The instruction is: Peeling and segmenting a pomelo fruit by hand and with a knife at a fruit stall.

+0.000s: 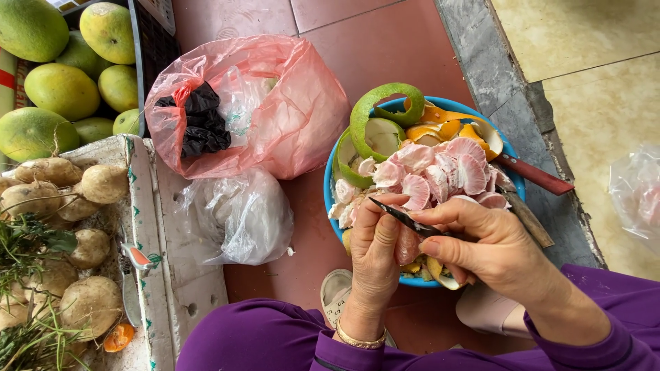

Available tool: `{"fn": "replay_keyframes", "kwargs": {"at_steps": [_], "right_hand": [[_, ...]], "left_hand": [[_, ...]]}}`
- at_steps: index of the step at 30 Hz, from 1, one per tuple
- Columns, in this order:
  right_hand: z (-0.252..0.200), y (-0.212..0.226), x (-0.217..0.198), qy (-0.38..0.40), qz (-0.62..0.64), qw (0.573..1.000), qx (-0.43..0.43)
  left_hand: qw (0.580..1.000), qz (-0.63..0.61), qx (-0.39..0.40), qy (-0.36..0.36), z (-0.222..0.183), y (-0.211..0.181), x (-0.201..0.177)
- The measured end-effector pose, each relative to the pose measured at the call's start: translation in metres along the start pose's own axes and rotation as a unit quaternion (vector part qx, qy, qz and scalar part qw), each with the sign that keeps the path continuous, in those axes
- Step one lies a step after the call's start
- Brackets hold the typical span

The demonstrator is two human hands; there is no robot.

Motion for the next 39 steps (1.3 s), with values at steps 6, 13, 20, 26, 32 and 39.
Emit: {"fn": "replay_keyframes", "kwargs": {"at_steps": [6, 13, 20, 26, 32, 39], "right_hand": [[0.012, 0.034, -0.029, -0.094, -0.021, 0.995, -0.029], [0.036, 0.010, -0.045, -0.111, 0.064, 0.991, 0.037], [0.054, -0.020, -0.027, -0.146, -0.081, 0.981, -0.103], [0.067, -0.044, -0.017, -0.142, -0.153, 0.978, -0.005], [0.079, -0.075, -0.008, -0.095, -0.124, 0.987, -0.033], [0.078, -0.025, 0.002, -0.121, -0.015, 0.990, -0.071]], "left_hand": [[0.995, -0.090, -0.047, 0.003, 0.000, 0.010, 0.003], [0.992, -0.123, -0.025, -0.034, 0.011, -0.007, -0.002], [0.989, -0.114, 0.006, -0.091, 0.026, -0.007, -0.024], [0.966, -0.161, 0.060, -0.196, 0.031, -0.005, -0.066], [0.961, -0.145, 0.067, -0.224, 0.031, -0.002, -0.057], [0.958, 0.108, 0.122, -0.237, 0.026, -0.018, -0.042]]}}
Point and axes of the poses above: each hand's wrist, its own z-axis towards the middle knuckle, its own x-axis out of the palm, y = z × x, the point moved 10 cm from there along z, towards the middle knuckle, and after that the axes turned 12 degrees about -y, right-handed, at the moved point
